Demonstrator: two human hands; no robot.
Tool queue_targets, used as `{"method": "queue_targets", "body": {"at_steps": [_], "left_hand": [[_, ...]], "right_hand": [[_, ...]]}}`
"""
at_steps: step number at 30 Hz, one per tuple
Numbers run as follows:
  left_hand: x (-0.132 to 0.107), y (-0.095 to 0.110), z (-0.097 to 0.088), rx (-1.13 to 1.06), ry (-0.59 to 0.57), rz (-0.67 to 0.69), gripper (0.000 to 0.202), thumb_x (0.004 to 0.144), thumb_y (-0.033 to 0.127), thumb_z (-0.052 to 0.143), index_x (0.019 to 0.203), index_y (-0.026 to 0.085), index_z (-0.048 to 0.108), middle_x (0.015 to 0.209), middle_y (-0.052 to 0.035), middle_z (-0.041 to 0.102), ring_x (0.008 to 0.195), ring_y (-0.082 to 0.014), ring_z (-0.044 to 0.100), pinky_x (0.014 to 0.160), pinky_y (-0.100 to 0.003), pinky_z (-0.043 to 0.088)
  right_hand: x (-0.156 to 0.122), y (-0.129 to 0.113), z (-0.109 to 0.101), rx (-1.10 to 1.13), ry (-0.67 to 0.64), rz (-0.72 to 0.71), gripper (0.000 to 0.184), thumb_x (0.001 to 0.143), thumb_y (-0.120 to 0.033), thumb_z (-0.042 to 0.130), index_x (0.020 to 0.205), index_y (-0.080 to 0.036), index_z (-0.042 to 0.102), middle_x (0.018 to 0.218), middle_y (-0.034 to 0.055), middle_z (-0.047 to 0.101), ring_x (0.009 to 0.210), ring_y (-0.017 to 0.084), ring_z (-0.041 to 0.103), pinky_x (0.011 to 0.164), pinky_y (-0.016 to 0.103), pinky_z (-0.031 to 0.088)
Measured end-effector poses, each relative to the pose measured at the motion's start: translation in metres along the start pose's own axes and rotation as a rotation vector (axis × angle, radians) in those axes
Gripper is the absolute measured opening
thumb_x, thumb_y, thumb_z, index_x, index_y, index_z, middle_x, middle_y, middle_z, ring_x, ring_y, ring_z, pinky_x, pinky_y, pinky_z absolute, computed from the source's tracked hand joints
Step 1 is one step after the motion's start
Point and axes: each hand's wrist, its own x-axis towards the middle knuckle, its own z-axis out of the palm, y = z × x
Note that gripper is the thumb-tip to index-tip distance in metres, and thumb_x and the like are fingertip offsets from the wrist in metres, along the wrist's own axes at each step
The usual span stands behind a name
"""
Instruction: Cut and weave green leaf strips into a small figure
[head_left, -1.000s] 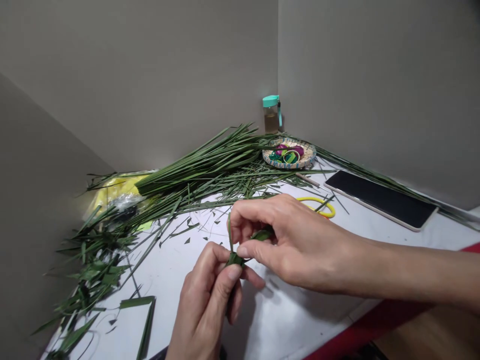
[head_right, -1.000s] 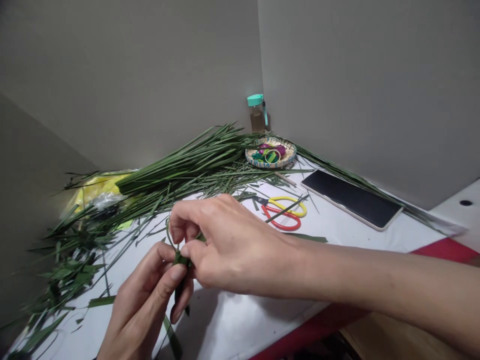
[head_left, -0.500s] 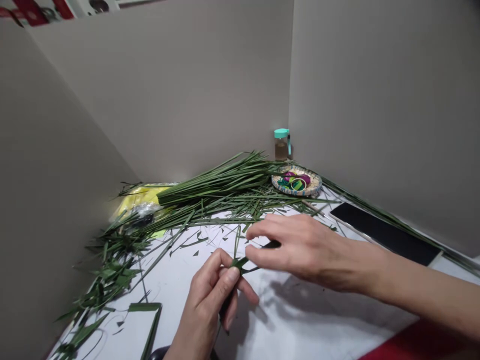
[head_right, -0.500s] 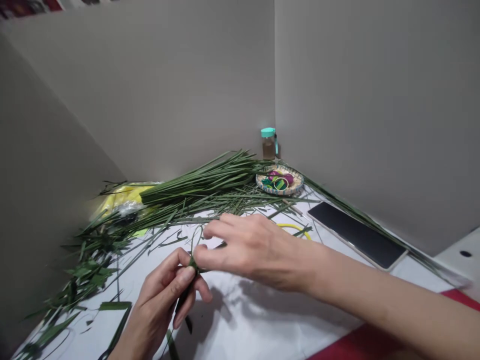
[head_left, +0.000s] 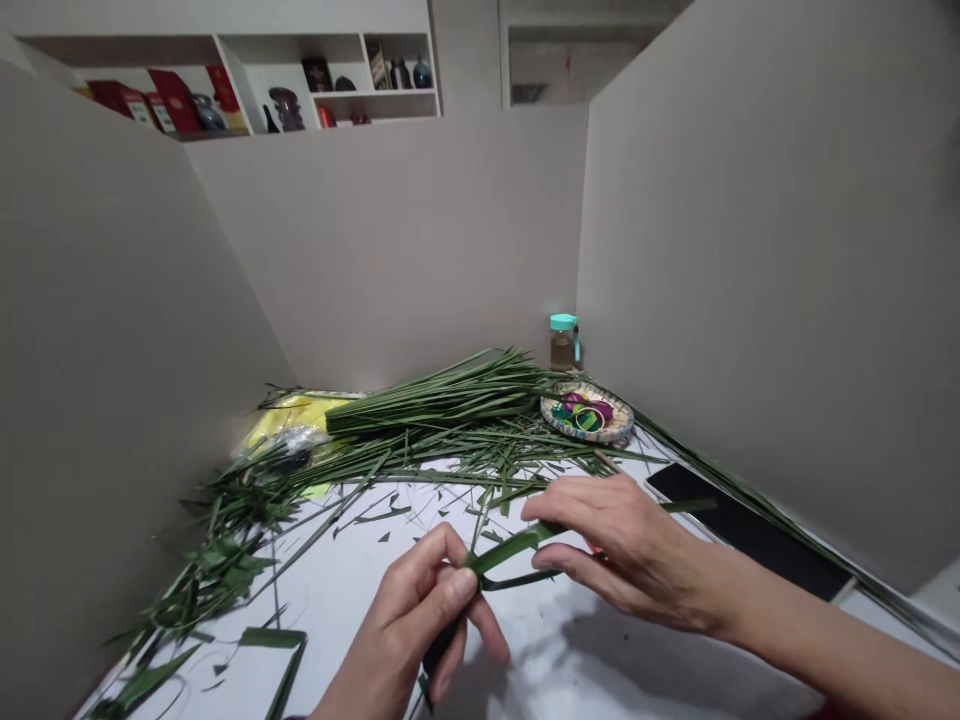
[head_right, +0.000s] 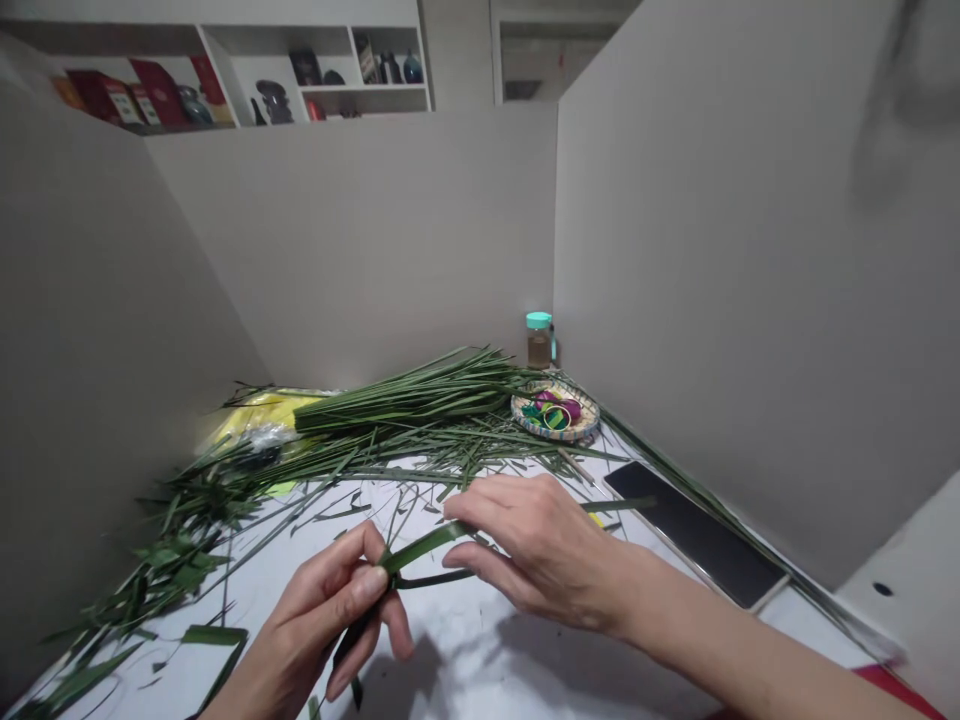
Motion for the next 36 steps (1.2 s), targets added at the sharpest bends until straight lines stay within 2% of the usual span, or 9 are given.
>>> {"method": "queue_targets", "body": {"at_steps": [3,7,9,13,19,26,29,32,36], "left_hand": [[-0.002,0.003,0.000,-0.001,-0.009,0.002,0.026,0.096,0.040,0.053,0.081,0.021,0.043,0.068,-0.0072,0.076,0.034,-0.0025,0.031,0.037,-0.019,0.013],[-0.004,0.005,-0.001,-0.054,-0.068,-0.025,0.024,0.095,0.037,0.053,0.080,0.020,0.044,0.066,-0.0086,0.076,0.033,-0.0022,0.030,0.036,-0.018,0.012],[-0.005,0.005,0.000,-0.105,-0.104,-0.028,0.025,0.095,0.038,0.053,0.079,0.021,0.044,0.065,-0.0095,0.076,0.032,-0.0022,0.028,0.035,-0.017,0.011],[-0.009,0.005,0.003,-0.177,-0.123,-0.009,0.026,0.093,0.040,0.055,0.080,0.021,0.044,0.062,-0.0094,0.076,0.031,-0.0024,0.025,0.033,-0.017,0.009],[-0.010,0.008,0.008,-0.147,-0.019,0.017,0.026,0.095,0.040,0.055,0.082,0.020,0.044,0.067,-0.0088,0.077,0.033,-0.0011,0.028,0.037,-0.018,0.011],[-0.006,0.000,0.016,-0.162,0.018,0.051,0.025,0.096,0.041,0.052,0.083,0.021,0.042,0.068,-0.0075,0.077,0.034,-0.0019,0.027,0.037,-0.018,0.011],[-0.006,0.000,0.016,-0.116,0.007,0.041,0.026,0.096,0.041,0.051,0.083,0.021,0.042,0.068,-0.0079,0.076,0.034,-0.0023,0.029,0.037,-0.019,0.013],[-0.003,0.002,0.014,-0.068,-0.013,0.027,0.024,0.097,0.039,0.049,0.084,0.019,0.045,0.068,-0.0074,0.075,0.034,-0.0019,0.030,0.039,-0.020,0.015],[0.003,0.000,0.012,-0.138,-0.080,-0.012,0.021,0.096,0.036,0.049,0.083,0.020,0.044,0.064,-0.0069,0.075,0.031,-0.0022,0.027,0.035,-0.020,0.011]], "right_hand": [[-0.004,0.003,-0.011,-0.040,0.060,-0.043,0.022,0.104,-0.026,0.042,0.111,-0.013,0.058,0.090,0.0090,0.071,0.077,0.017,0.063,0.068,0.028,0.050],[-0.006,0.008,-0.023,-0.354,0.103,-0.328,0.023,0.097,-0.006,0.043,0.106,-0.012,0.063,0.089,0.0106,0.073,0.066,0.018,0.057,0.059,0.031,0.046],[-0.008,0.010,-0.023,-0.450,0.155,-0.373,0.023,0.095,-0.005,0.044,0.102,-0.011,0.065,0.087,0.0120,0.074,0.068,0.020,0.058,0.060,0.033,0.046],[-0.012,0.013,-0.011,-0.369,0.255,-0.241,0.023,0.094,-0.003,0.043,0.101,-0.011,0.064,0.084,0.0131,0.074,0.069,0.020,0.059,0.060,0.032,0.045],[-0.005,-0.013,0.014,-0.150,0.274,-0.039,0.020,0.096,-0.002,0.040,0.103,-0.014,0.055,0.061,0.0003,0.058,0.052,0.014,0.047,0.049,0.026,0.037],[0.005,-0.041,0.019,0.066,0.322,0.160,0.029,0.092,-0.003,0.039,0.118,-0.014,0.048,0.083,0.0060,0.065,0.068,0.017,0.058,0.061,0.028,0.050],[0.009,-0.036,0.014,-0.120,0.344,0.000,0.040,0.090,-0.001,0.046,0.126,-0.016,0.048,0.093,0.0089,0.069,0.075,0.019,0.061,0.061,0.030,0.051],[0.013,-0.029,0.007,-0.387,0.303,-0.226,0.036,0.089,-0.005,0.057,0.121,-0.021,0.061,0.093,0.0083,0.073,0.065,0.018,0.060,0.053,0.029,0.047],[0.019,-0.020,-0.002,-0.376,0.223,-0.409,0.026,0.095,-0.015,0.048,0.104,-0.008,0.072,0.091,0.0093,0.076,0.062,0.017,0.062,0.052,0.031,0.049]]}}
